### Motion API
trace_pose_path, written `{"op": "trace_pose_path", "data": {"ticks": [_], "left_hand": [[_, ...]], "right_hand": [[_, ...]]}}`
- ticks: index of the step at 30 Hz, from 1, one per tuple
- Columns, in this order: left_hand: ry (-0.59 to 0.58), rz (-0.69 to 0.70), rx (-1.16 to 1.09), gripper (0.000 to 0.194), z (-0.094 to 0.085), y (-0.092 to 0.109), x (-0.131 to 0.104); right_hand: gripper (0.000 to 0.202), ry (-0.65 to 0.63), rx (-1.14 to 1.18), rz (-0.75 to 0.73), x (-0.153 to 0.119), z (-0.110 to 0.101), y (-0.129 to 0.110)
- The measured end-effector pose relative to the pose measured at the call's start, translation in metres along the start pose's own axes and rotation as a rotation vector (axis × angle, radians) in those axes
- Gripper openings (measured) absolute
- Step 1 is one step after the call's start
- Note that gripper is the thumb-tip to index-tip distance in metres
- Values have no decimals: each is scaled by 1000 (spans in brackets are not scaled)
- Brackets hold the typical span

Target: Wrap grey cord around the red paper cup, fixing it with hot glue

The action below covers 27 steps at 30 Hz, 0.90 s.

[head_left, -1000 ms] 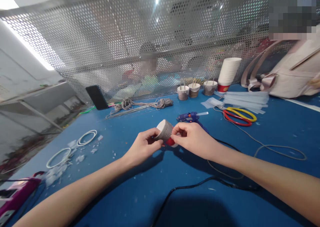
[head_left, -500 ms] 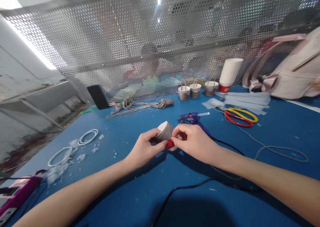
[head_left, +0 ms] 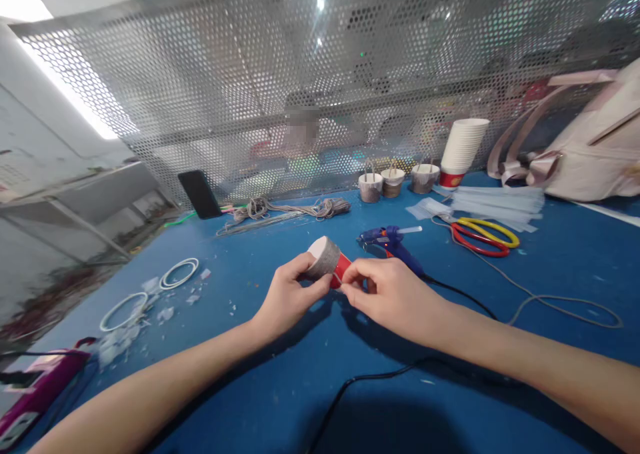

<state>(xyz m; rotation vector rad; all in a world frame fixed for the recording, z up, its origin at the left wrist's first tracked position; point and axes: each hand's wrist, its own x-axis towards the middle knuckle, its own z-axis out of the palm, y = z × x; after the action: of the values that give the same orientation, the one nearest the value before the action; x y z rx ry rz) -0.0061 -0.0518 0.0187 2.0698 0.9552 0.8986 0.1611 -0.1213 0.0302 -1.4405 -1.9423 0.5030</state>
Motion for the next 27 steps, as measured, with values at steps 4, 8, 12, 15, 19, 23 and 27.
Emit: {"op": "trace_pose_path", "data": {"ticks": [4, 8, 12, 15, 19, 23, 27], "left_hand": [[43, 13, -13, 12, 0, -8, 2], [66, 0, -47, 12, 0, -11, 4], [59, -22, -36, 14, 0, -10, 7], [51, -24, -33, 13, 1, -11, 8], [41, -12, -48, 13, 4, -15, 8], [49, -10, -27, 13, 5, -18, 6], [64, -2, -2, 13, 4, -20, 5]], "right_hand": [[15, -258, -213, -108, -18, -11, -18], [20, -202, -398, -70, -23, -35, -12], [39, -167, -577, 204, -14, -69, 27], [42, -171, -670, 341, -6, -83, 63], [39, -149, -407, 290, 12, -75, 88], [37, -193, -232, 284, 24, -57, 84], [40, -91, -610, 340, 13, -50, 69]]}}
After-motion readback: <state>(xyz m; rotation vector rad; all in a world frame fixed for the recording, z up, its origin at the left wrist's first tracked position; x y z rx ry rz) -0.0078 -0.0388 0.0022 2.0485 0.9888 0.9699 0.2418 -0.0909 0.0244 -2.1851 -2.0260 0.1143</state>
